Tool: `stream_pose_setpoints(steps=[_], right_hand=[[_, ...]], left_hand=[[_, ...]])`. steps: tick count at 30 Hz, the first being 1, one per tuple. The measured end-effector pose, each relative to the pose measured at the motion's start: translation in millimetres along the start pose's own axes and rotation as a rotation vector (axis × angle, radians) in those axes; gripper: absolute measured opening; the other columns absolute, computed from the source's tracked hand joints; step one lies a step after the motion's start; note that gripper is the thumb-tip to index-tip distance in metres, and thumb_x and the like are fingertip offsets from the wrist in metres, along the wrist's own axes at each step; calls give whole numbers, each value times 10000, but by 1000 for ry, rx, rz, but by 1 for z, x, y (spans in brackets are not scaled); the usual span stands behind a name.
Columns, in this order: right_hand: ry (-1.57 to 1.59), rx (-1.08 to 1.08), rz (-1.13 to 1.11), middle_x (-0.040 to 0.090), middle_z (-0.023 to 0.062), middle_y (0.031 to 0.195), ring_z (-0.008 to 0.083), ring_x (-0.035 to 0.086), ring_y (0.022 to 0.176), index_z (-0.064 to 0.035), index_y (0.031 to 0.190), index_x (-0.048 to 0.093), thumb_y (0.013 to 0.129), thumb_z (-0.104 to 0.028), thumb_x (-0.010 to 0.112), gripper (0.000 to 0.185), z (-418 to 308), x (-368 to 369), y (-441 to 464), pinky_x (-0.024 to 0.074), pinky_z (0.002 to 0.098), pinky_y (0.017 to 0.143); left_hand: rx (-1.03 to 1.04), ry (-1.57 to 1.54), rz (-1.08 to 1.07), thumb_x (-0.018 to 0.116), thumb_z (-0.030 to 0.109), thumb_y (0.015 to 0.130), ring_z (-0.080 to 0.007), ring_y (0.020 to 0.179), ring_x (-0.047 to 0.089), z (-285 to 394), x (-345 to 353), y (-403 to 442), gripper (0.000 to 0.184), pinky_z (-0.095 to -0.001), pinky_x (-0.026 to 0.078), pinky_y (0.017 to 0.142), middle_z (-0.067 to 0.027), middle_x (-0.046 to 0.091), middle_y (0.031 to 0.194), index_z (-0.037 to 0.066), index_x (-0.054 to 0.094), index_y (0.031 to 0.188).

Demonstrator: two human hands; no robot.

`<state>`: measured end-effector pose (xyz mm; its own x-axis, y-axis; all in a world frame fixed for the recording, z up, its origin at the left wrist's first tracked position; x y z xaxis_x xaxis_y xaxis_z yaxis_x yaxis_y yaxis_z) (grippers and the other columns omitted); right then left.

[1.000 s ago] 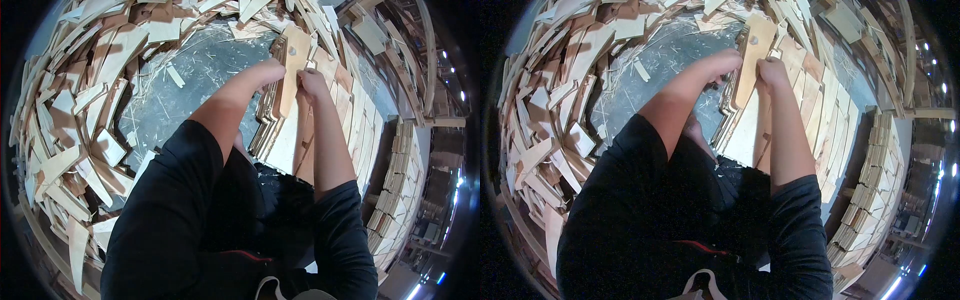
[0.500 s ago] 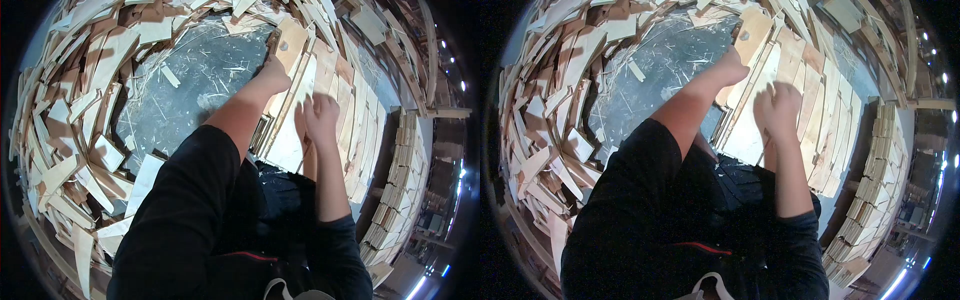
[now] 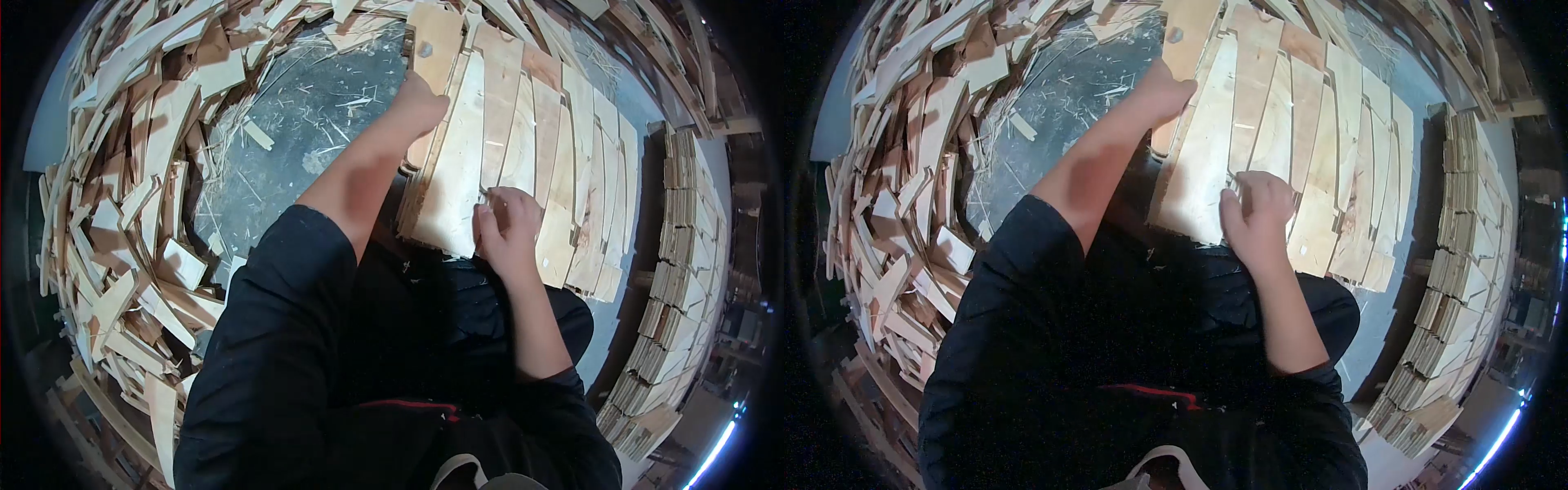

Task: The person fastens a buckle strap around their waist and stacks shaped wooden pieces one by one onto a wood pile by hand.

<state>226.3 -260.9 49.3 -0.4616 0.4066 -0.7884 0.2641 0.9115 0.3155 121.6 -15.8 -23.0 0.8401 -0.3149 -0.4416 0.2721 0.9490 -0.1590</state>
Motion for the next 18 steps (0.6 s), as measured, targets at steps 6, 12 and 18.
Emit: stream_pose_setpoints(steps=[6,12,18], right_hand=[[72,16,-19,603,133,1067,316,511,1063,-62,1049,629,796,-187,678,286,-1,3,-3,342,424,940],[-76,-45,37,578,125,1041,312,509,1010,-72,1016,645,787,-178,674,255,-4,11,-6,337,431,897],[-92,-45,12,565,135,1037,316,503,1020,-64,1005,645,782,-175,674,251,-4,15,-7,336,436,896]], left_hand=[[-92,136,-70,623,353,806,-364,1122,601,23,-19,-17,673,-397,469,933,-307,591,1194,-129,485,1255],[-243,-190,-272,452,547,911,-308,1307,457,-23,-12,-8,772,-393,379,1042,-240,451,1419,-54,401,1393],[-338,-467,-400,232,629,975,-253,1420,289,-34,17,-14,788,-377,245,1132,-147,305,1544,44,268,1501]])
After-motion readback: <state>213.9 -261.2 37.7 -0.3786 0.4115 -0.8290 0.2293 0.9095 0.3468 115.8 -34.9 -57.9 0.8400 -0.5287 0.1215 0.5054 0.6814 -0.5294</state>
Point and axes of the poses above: each hand's wrist, its own y-axis towards the middle knuckle, its own x-axis out of the palm, z = x × y, the point moved 7 cm from there along y, towards the middle knuckle
